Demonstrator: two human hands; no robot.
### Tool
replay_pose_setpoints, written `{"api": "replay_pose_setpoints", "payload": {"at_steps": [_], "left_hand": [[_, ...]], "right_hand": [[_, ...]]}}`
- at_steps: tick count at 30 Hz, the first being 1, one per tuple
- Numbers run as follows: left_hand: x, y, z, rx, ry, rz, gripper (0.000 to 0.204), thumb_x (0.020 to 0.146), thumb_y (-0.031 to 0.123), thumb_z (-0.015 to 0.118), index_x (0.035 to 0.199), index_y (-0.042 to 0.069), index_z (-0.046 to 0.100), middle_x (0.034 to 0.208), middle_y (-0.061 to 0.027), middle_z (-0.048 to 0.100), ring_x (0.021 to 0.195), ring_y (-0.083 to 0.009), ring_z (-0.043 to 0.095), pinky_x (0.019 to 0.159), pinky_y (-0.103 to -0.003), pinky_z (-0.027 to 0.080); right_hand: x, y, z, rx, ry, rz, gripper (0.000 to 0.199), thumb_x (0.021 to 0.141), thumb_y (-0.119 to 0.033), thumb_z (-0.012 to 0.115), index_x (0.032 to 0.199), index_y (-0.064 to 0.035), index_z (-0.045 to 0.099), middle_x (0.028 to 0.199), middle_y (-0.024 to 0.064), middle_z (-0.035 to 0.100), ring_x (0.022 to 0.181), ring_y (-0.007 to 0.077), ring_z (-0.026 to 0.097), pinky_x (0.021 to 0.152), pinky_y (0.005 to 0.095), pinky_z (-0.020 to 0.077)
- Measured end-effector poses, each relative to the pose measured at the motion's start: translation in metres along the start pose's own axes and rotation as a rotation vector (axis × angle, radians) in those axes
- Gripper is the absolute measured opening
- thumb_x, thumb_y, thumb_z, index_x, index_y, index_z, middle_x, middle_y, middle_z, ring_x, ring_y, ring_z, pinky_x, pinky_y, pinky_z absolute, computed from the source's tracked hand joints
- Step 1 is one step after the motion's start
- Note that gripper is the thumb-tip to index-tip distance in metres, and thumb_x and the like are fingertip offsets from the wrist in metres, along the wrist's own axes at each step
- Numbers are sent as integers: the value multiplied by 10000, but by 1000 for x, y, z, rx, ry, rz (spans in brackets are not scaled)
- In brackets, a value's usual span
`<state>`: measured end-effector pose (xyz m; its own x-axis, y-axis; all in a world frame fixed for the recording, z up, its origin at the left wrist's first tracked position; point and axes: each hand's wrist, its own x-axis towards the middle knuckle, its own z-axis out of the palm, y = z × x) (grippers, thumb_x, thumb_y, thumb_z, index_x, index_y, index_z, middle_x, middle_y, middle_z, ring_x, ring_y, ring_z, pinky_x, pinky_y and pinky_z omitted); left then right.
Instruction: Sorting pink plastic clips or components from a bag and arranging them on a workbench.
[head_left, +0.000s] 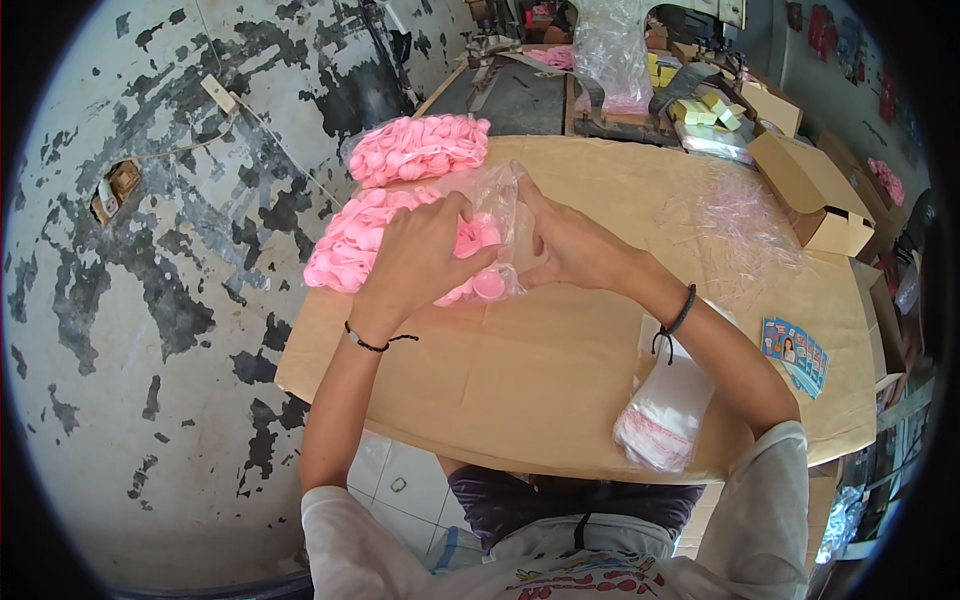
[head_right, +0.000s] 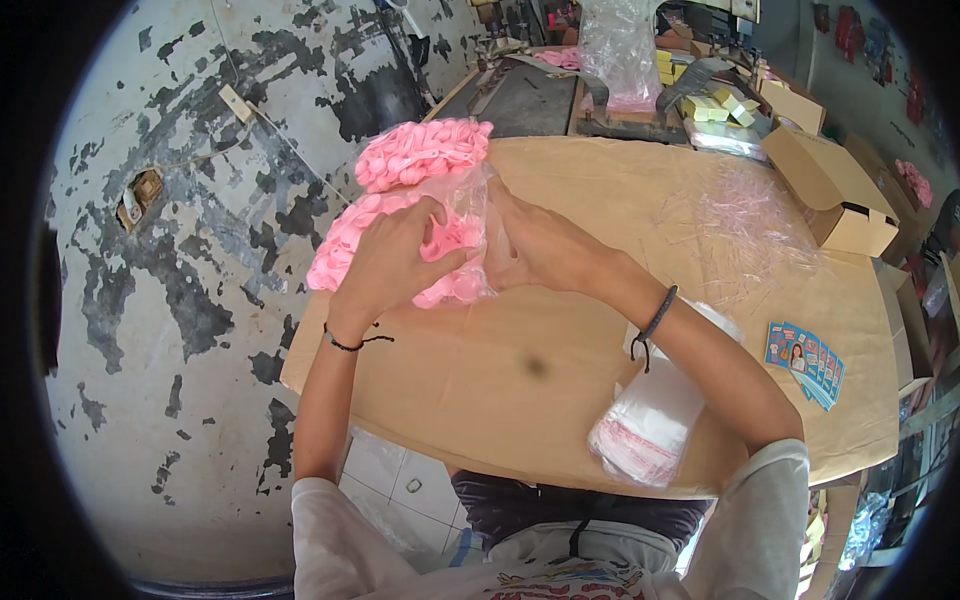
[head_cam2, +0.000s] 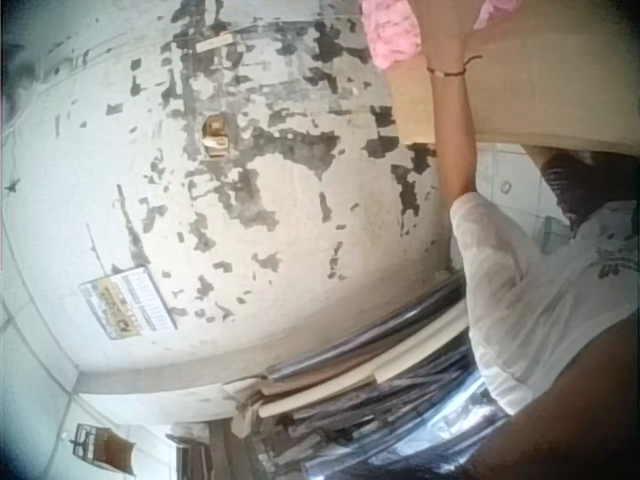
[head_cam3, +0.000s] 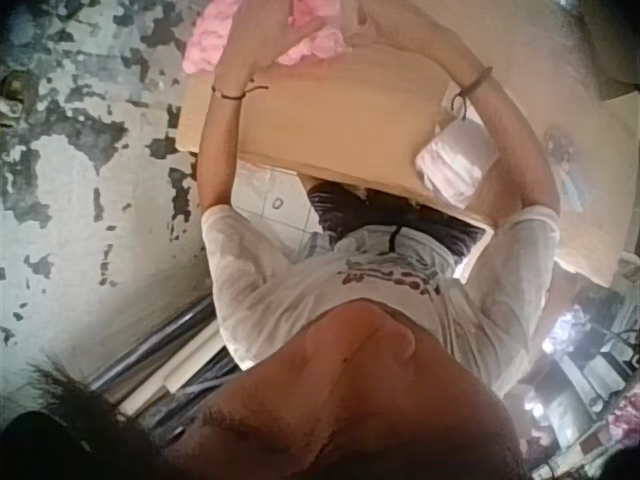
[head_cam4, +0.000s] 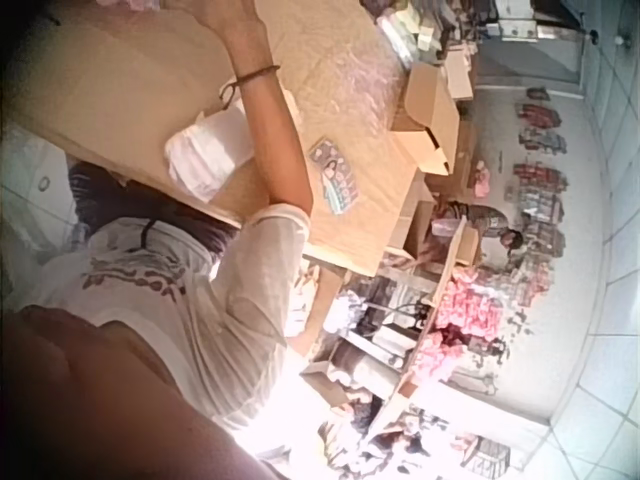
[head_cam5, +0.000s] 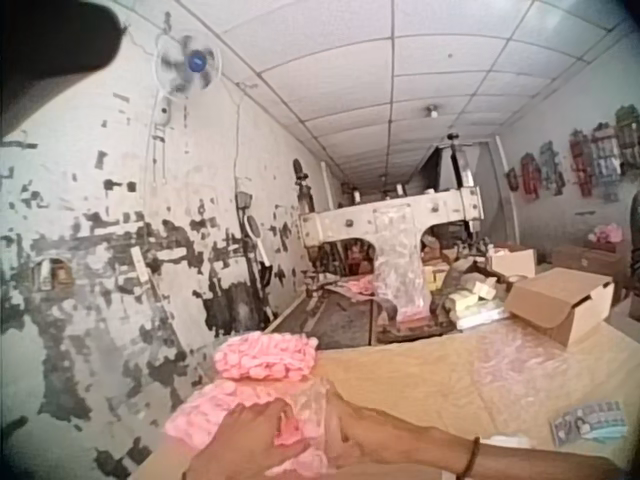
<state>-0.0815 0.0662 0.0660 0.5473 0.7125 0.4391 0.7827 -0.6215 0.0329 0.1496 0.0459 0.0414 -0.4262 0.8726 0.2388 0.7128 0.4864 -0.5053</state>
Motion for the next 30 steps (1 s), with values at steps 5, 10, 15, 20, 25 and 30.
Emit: {"api": "replay_pose_setpoints", "payload": {"at_steps": [5,10,15,20,25,30], "left_hand": [[-16,-15,16,-457,19,21,346,847,338,760,844,20,624,673,-100,619,600,-213,577,562,-323,419],[-15,19,-7,-390,-53,-143,387,894,395,705,812,20,656,637,-101,596,564,-210,556,554,-320,419],[-5,33,17,-389,-172,-6,396,948,379,644,799,13,663,579,-79,524,523,-224,445,523,-342,378],[-20,14,-14,-602,-183,109,324,980,237,605,754,4,602,560,-53,442,540,-160,347,512,-336,318],[-21,-25,-17,-712,-279,-61,267,995,196,555,818,-1,591,665,-23,484,638,-93,383,564,-293,327],[-11,-76,43,-349,177,-219,377,932,363,612,1215,116,642,1317,-178,582,1284,-311,496,1083,-511,316]], "right_hand": [[-8,25,8,-218,88,-250,1174,706,-216,877,1508,130,92,1445,372,368,1050,379,619,920,390,511],[9,14,-12,-58,-96,-107,894,741,-195,839,1406,138,344,1335,360,490,1102,412,601,919,421,499],[28,25,3,192,-129,-174,666,803,-166,766,1319,125,463,1110,322,609,1045,430,618,833,467,494],[21,43,44,-401,276,-524,579,817,-205,747,1233,116,503,1117,311,610,1068,442,602,885,474,497],[45,15,12,-137,130,-212,545,813,-213,732,1254,48,545,1235,290,587,1172,428,557,1021,481,435],[60,17,29,102,-4,-384,471,816,-211,727,1204,23,599,1212,259,619,1151,399,584,1023,505,428]]}}
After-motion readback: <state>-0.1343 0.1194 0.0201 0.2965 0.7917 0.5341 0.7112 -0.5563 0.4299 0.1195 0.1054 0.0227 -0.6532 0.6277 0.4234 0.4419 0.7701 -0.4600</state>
